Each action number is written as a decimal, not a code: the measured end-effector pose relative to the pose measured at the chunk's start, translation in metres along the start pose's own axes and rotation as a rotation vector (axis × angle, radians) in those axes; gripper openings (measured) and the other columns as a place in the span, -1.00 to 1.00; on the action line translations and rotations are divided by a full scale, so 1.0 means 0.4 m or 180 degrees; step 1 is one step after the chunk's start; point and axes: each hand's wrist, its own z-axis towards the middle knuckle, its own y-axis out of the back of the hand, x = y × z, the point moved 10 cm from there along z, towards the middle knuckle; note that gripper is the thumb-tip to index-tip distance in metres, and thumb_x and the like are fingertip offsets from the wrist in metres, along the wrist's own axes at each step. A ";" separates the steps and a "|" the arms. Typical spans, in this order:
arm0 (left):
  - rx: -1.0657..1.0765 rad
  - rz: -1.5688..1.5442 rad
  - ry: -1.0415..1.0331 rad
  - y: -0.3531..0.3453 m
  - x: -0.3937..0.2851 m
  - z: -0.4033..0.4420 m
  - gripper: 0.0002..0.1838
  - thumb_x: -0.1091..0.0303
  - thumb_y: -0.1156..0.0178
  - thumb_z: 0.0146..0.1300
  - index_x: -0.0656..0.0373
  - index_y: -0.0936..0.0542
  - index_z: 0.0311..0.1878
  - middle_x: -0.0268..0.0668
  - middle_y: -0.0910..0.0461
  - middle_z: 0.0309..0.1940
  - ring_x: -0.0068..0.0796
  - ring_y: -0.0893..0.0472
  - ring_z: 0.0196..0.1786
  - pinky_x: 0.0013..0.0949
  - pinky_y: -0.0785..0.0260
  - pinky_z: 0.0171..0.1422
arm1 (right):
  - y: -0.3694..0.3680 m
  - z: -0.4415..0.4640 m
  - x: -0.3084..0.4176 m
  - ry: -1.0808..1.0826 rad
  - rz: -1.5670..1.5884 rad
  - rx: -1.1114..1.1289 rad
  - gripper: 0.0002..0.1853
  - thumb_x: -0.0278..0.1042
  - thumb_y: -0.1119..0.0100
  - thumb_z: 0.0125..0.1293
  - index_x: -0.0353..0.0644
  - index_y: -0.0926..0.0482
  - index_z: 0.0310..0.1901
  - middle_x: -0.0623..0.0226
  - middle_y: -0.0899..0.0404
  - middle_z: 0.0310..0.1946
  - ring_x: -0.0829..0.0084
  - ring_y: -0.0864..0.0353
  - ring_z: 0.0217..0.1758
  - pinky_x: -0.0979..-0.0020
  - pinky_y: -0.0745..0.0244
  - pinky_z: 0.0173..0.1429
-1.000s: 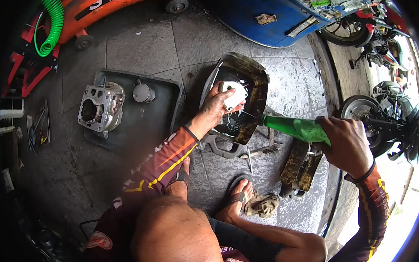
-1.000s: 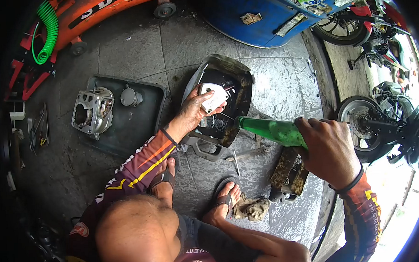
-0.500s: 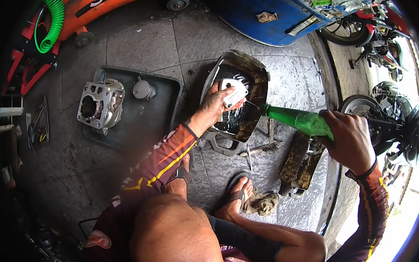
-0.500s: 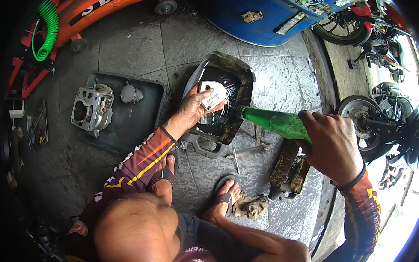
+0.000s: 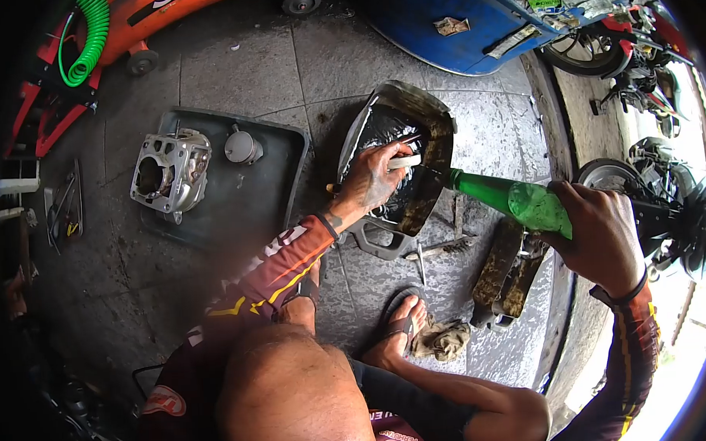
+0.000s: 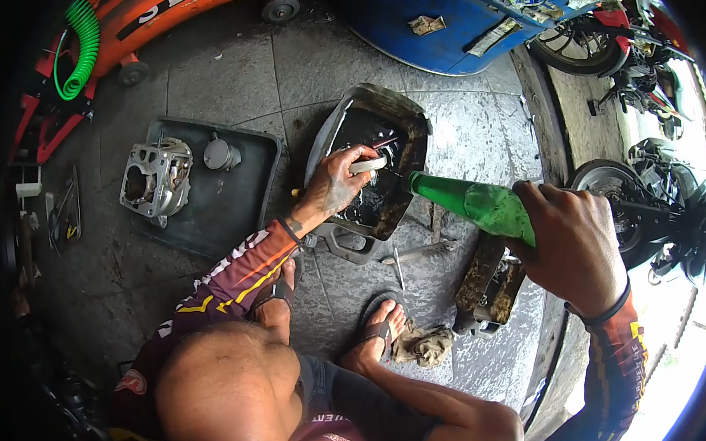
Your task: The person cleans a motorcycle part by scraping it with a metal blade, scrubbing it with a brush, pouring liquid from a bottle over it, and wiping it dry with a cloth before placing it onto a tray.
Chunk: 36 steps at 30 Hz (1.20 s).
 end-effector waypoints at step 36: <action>0.0394 -0.1840 0.0927 -0.084 0.061 -0.026 -0.62 0.03 -0.25 0.34 0.17 -0.47 -0.12 -0.41 -0.52 -0.27 -0.61 -0.52 -0.17 -0.45 -0.42 -0.03 | -0.018 0.014 0.028 0.0109 0.0089 0.0021 -0.54 -0.36 -0.47 -0.01 -0.21 -0.57 -0.03 0.08 -0.63 -0.32 -0.05 -0.63 -0.27 0.06 -0.46 -0.21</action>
